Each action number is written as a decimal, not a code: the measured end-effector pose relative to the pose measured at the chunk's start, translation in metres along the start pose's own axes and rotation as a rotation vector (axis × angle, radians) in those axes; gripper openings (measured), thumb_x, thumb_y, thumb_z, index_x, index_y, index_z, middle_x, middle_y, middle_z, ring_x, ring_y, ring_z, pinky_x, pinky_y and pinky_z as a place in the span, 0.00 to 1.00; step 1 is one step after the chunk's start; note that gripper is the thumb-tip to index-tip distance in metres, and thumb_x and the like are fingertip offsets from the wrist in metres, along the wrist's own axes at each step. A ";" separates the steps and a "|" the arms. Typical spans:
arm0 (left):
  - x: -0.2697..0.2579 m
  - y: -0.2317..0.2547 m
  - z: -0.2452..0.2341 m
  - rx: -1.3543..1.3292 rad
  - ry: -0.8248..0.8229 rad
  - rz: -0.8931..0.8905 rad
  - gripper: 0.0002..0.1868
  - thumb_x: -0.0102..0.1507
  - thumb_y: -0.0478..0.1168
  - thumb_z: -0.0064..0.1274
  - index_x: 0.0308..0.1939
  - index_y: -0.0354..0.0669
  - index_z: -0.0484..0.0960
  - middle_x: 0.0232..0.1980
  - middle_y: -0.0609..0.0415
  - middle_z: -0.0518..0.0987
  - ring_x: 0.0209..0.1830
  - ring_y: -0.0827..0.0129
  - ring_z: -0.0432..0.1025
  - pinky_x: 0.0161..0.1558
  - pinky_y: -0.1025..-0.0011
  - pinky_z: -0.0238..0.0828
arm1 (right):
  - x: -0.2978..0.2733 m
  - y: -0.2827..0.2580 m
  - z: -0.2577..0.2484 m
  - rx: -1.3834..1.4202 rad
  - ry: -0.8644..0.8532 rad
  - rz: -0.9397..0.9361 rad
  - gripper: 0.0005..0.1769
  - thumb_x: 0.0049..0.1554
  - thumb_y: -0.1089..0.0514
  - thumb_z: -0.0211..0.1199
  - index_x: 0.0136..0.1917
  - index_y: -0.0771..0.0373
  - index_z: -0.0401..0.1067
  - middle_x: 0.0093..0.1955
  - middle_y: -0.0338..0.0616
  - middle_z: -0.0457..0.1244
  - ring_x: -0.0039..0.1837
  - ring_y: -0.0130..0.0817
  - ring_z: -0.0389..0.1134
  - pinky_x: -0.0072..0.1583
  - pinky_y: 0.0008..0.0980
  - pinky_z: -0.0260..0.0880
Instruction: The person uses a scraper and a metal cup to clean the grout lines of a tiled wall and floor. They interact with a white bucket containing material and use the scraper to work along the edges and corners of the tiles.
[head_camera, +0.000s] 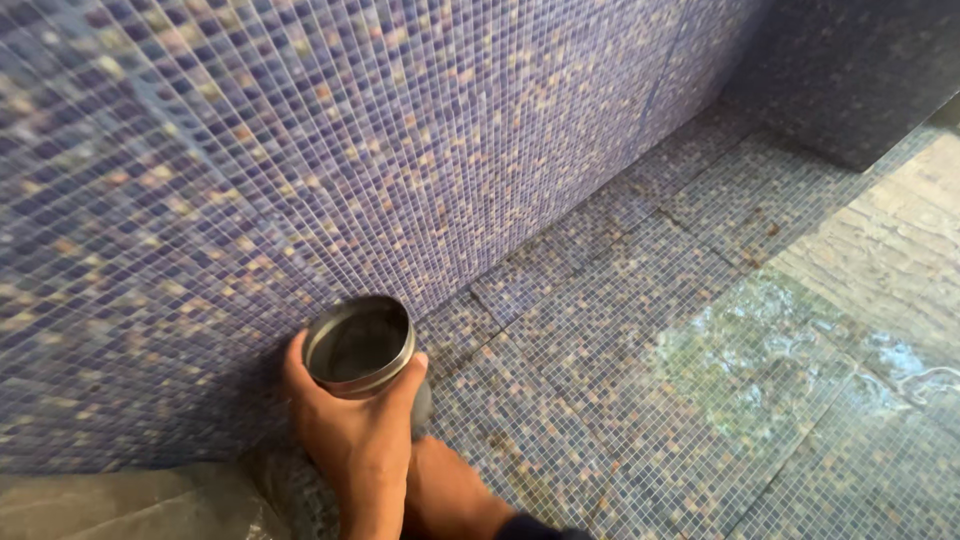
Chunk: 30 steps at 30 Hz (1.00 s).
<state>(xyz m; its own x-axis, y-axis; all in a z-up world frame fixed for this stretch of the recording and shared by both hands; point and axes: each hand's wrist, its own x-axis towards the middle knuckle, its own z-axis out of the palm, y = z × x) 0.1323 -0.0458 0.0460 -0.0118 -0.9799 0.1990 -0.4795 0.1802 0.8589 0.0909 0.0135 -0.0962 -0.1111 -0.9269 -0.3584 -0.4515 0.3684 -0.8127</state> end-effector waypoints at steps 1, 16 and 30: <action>-0.001 0.000 0.001 0.006 -0.003 -0.002 0.56 0.43 0.46 0.76 0.70 0.36 0.62 0.67 0.39 0.70 0.66 0.49 0.68 0.65 0.52 0.65 | 0.007 0.003 0.000 -0.003 -0.008 -0.008 0.12 0.59 0.53 0.62 0.51 0.63 0.75 0.48 0.57 0.69 0.51 0.55 0.72 0.53 0.47 0.72; -0.018 0.006 0.044 -0.226 -0.056 0.050 0.53 0.45 0.40 0.76 0.70 0.38 0.65 0.67 0.42 0.69 0.65 0.56 0.72 0.60 0.62 0.77 | 0.010 0.068 -0.156 -0.057 0.590 0.064 0.24 0.48 0.48 0.74 0.54 0.59 0.75 0.36 0.55 0.70 0.39 0.49 0.75 0.43 0.44 0.75; -0.033 0.017 0.052 -0.049 -0.100 0.166 0.56 0.44 0.47 0.77 0.71 0.38 0.62 0.66 0.40 0.67 0.65 0.47 0.67 0.61 0.52 0.69 | -0.064 0.079 -0.190 -0.383 0.555 0.167 0.17 0.51 0.51 0.65 0.54 0.45 0.81 0.43 0.45 0.73 0.42 0.44 0.75 0.48 0.41 0.77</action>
<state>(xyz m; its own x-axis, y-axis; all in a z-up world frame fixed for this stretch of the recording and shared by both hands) 0.0792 -0.0145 0.0298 -0.1754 -0.9396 0.2938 -0.4209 0.3413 0.8404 -0.1062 0.0880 -0.0504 -0.5964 -0.7972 -0.0936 -0.6583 0.5525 -0.5112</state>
